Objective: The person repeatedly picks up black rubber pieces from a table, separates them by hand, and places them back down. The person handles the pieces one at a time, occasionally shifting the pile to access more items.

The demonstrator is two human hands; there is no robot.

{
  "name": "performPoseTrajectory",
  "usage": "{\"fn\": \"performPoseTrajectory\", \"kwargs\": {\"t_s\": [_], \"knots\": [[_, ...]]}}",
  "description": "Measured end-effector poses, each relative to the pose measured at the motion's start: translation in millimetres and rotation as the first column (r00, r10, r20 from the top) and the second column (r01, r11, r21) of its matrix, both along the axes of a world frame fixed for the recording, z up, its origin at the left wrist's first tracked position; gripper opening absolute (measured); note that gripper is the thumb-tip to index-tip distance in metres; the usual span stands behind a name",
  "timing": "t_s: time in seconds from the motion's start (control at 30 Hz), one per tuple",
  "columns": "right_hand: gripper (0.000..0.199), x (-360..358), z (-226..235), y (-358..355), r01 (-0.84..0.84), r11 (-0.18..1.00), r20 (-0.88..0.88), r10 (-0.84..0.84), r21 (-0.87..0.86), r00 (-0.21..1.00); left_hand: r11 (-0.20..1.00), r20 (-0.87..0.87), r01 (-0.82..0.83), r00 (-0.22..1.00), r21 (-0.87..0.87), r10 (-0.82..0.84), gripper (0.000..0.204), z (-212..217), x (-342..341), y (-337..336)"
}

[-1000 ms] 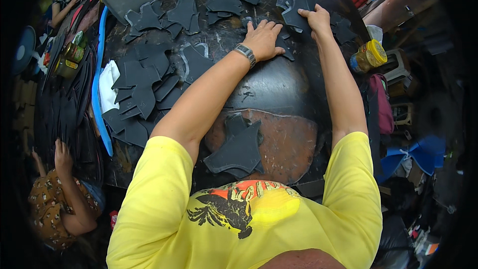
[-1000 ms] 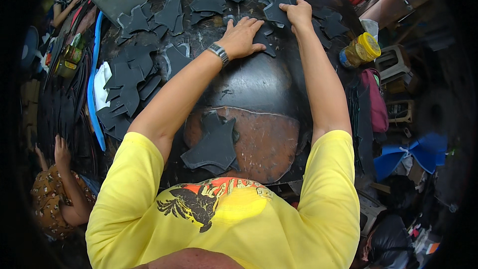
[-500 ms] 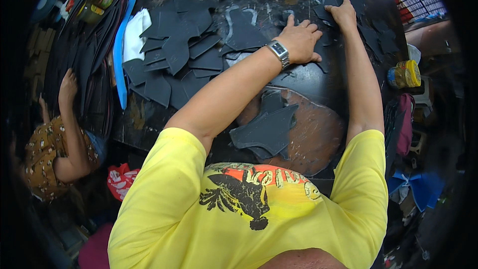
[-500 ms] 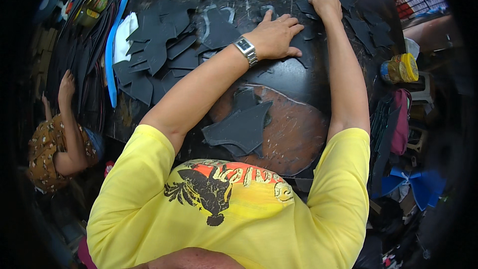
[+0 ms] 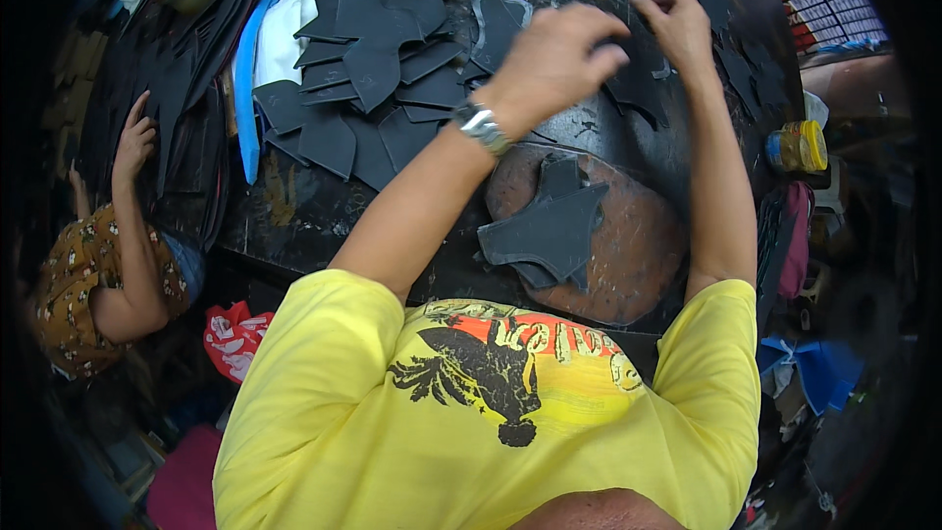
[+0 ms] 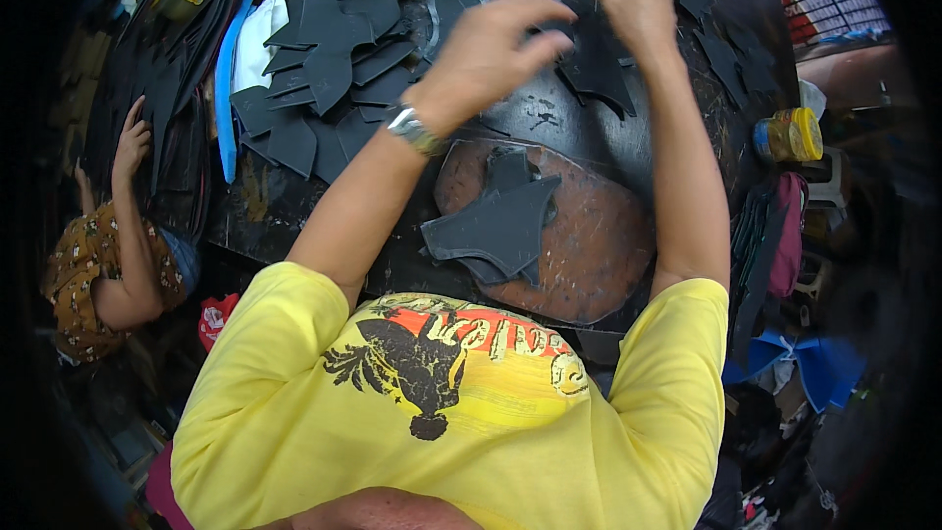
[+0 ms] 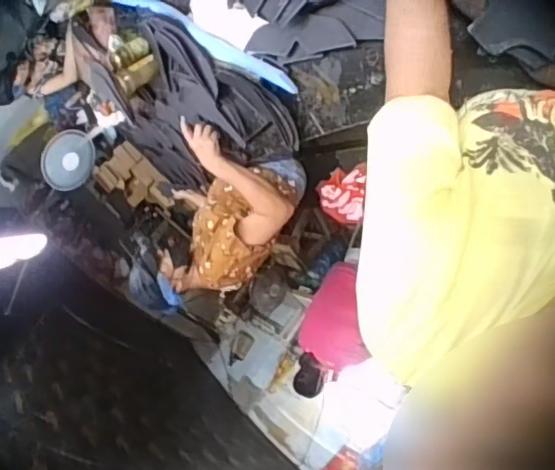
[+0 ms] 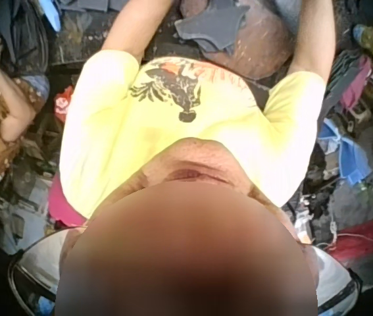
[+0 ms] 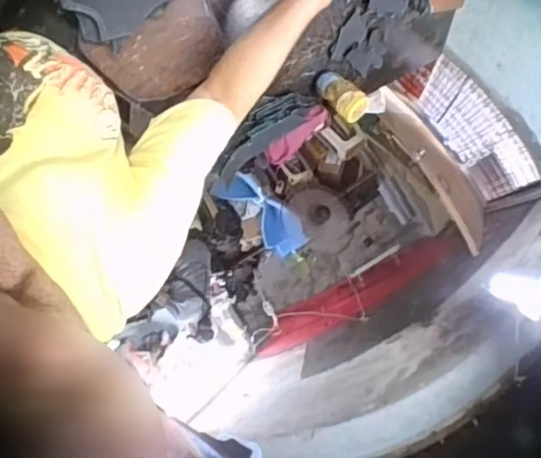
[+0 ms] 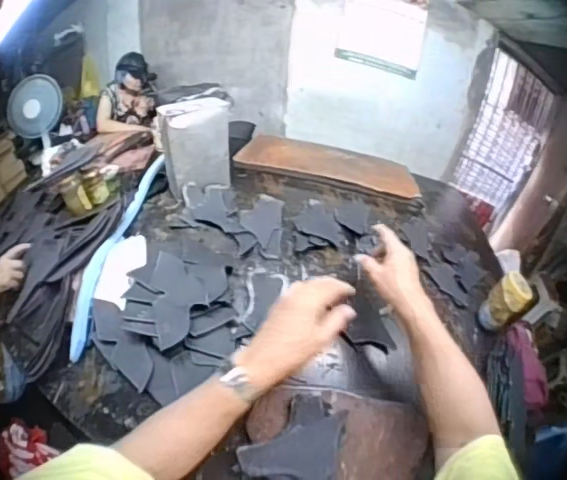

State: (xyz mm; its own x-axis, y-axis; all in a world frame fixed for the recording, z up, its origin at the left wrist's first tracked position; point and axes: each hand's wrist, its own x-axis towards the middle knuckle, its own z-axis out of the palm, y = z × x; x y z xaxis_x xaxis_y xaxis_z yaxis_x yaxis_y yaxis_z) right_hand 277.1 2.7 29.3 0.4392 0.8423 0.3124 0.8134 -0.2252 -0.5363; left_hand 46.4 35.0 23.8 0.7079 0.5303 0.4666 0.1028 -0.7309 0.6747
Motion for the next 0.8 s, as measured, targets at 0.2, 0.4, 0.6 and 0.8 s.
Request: {"fn": "performPoseTrajectory", "kwargs": {"t_s": [0.2, 0.4, 0.6, 0.8], "knots": [[0.078, -107.7, -7.0, 12.4, -0.223, 0.967, 0.205, 0.244, -0.121, 0.948, 0.880, 0.622, -0.020, 0.699, -0.474, 0.351, 0.016, 9.4, -59.3, 19.3], [0.099, -147.9, -11.9, 31.5, -0.151, 0.935, 0.101, 0.192, -0.320, 0.976, 0.844, 0.663, 0.004, 0.621, -0.536, 0.418, 0.017, -5.7, -70.9, 14.8], [0.108, -147.6, -11.9, 43.2, -0.096, 0.922, -0.148, 0.043, -0.375, 0.988, 0.776, 0.633, 0.078, 0.633, -0.626, 0.446, 0.018, -6.9, -64.7, 14.1], [0.090, -152.0, -8.4, 43.1, -0.110, 0.926, -0.138, 0.063, -0.362, 0.988, 0.761, 0.585, 0.062, 0.681, -0.646, 0.441, 0.018, -8.2, -64.4, 10.3]]}}
